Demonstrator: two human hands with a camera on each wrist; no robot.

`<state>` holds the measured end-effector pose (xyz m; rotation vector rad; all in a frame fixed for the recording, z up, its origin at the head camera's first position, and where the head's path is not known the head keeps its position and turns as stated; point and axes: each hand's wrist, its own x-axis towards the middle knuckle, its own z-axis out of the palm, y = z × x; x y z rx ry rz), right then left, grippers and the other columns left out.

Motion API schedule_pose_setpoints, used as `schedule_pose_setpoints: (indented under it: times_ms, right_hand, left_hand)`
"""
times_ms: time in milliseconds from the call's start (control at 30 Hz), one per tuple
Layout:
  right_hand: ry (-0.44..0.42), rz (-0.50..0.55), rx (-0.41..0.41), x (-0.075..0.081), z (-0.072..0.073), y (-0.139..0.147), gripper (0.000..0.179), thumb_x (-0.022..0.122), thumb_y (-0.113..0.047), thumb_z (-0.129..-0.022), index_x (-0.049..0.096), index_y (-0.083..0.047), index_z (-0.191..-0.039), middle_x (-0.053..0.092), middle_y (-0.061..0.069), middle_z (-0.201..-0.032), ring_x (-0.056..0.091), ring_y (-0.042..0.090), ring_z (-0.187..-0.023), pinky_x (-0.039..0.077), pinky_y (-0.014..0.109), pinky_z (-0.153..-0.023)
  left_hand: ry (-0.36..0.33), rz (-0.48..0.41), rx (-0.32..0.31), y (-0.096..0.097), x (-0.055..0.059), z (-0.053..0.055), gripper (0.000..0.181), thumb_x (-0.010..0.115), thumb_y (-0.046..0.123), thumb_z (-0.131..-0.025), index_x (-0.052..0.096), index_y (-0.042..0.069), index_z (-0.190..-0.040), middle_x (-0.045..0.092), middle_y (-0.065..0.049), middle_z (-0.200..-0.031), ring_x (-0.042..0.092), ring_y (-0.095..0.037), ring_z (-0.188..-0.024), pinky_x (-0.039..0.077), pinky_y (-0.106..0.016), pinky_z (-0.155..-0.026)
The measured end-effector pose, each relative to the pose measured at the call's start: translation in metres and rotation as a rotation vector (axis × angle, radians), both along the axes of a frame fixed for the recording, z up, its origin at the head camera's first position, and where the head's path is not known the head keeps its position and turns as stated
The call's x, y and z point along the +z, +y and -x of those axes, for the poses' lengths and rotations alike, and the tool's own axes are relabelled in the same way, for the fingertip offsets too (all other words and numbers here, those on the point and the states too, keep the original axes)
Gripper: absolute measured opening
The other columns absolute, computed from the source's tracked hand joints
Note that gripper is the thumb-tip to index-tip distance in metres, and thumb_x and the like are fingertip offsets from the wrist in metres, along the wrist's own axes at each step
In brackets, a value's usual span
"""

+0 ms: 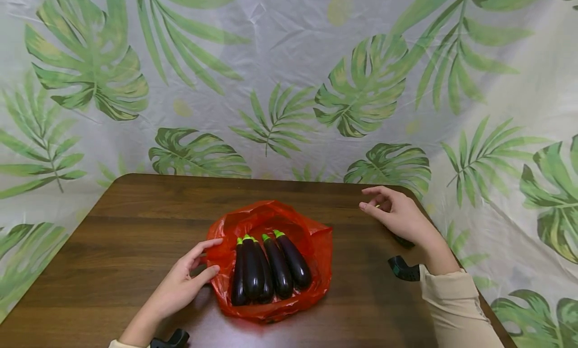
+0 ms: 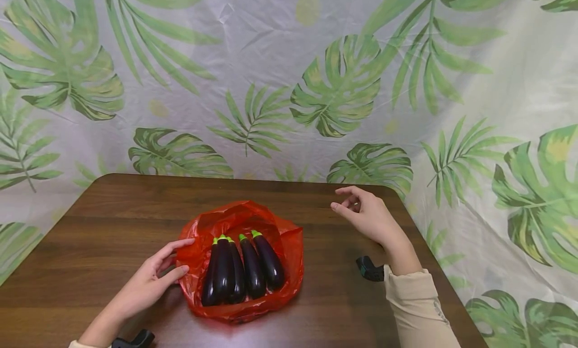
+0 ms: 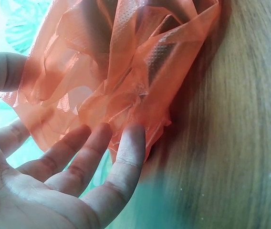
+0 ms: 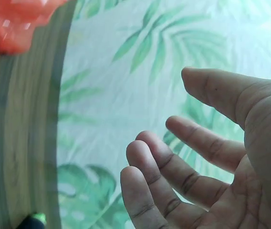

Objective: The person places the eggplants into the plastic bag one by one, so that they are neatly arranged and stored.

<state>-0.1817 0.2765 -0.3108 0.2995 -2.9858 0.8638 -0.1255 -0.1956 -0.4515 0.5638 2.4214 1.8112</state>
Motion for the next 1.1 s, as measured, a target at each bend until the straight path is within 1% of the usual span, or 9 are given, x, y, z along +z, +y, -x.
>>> schedule_pose_setpoints:
  times_ms: [167, 367, 533, 667, 900, 1000, 1100]
  right_hand:
    - [-0.015, 0.007, -0.014, -0.010, 0.008, 0.020, 0.051, 0.066, -0.040, -0.108, 0.061, -0.008, -0.146, 0.072, 0.007, -0.110, 0.069, 0.019, -0.097, 0.053, 0.036, -0.087]
    - [-0.041, 0.027, -0.047, -0.025, 0.017, 0.041, 0.053, 0.065, -0.040, -0.108, 0.059, -0.006, -0.147, 0.072, 0.010, -0.113, 0.069, 0.022, -0.103, 0.053, 0.038, -0.088]
    - [-0.057, 0.019, -0.066, -0.037, 0.022, 0.057, 0.053, 0.066, -0.038, -0.108, 0.057, -0.003, -0.147, 0.070, 0.015, -0.116, 0.067, 0.026, -0.106, 0.054, 0.037, -0.086]
    - [-0.064, 0.006, -0.081, -0.046, 0.025, 0.069, 0.052, 0.066, -0.034, -0.108, 0.057, 0.001, -0.146, 0.071, 0.017, -0.115, 0.067, 0.030, -0.105, 0.054, 0.036, -0.084]
    - [-0.072, 0.003, -0.132, -0.062, 0.030, 0.089, 0.052, 0.068, -0.027, -0.107, 0.055, 0.006, -0.145, 0.069, 0.024, -0.117, 0.067, 0.035, -0.105, 0.053, 0.035, -0.081]
    - [-0.080, -0.003, -0.153, -0.069, 0.032, 0.097, 0.053, 0.069, -0.025, -0.106, 0.054, 0.008, -0.145, 0.068, 0.028, -0.118, 0.067, 0.039, -0.107, 0.055, 0.039, -0.081]
    - [-0.095, 0.000, -0.168, -0.076, 0.033, 0.106, 0.054, 0.070, -0.024, -0.106, 0.052, 0.009, -0.145, 0.066, 0.032, -0.121, 0.066, 0.044, -0.110, 0.057, 0.048, -0.085]
  left_hand:
    - [-0.002, 0.000, 0.002, 0.000, 0.000, 0.000, 0.050, 0.069, 0.012, -0.105, 0.054, 0.011, -0.153, 0.064, -0.020, -0.140, 0.066, 0.000, -0.115, 0.060, -0.025, -0.086]
    - [-0.004, -0.003, 0.002, -0.001, -0.001, 0.000, 0.050, 0.069, 0.012, -0.105, 0.054, 0.012, -0.153, 0.064, -0.020, -0.140, 0.066, 0.000, -0.114, 0.060, -0.025, -0.085]
    - [-0.012, -0.012, -0.004, 0.000, -0.001, 0.000, 0.050, 0.068, 0.012, -0.105, 0.053, 0.011, -0.153, 0.063, -0.022, -0.142, 0.066, 0.000, -0.115, 0.061, -0.025, -0.085]
    - [-0.018, -0.022, -0.012, 0.000, -0.001, 0.000, 0.050, 0.068, 0.011, -0.106, 0.052, 0.010, -0.154, 0.061, -0.024, -0.143, 0.066, 0.001, -0.115, 0.062, -0.026, -0.085]
    - [-0.015, -0.018, -0.009, 0.001, -0.001, 0.000, 0.050, 0.068, 0.011, -0.106, 0.053, 0.010, -0.153, 0.062, -0.023, -0.142, 0.066, 0.000, -0.115, 0.062, -0.026, -0.086]
    - [-0.013, -0.015, -0.010, 0.000, -0.001, 0.000, 0.050, 0.068, 0.012, -0.106, 0.053, 0.010, -0.153, 0.062, -0.023, -0.143, 0.066, 0.000, -0.115, 0.062, -0.026, -0.086]
    - [-0.013, -0.014, -0.010, 0.000, -0.001, 0.001, 0.050, 0.068, 0.012, -0.106, 0.053, 0.011, -0.153, 0.062, -0.023, -0.143, 0.066, 0.000, -0.115, 0.062, -0.026, -0.085]
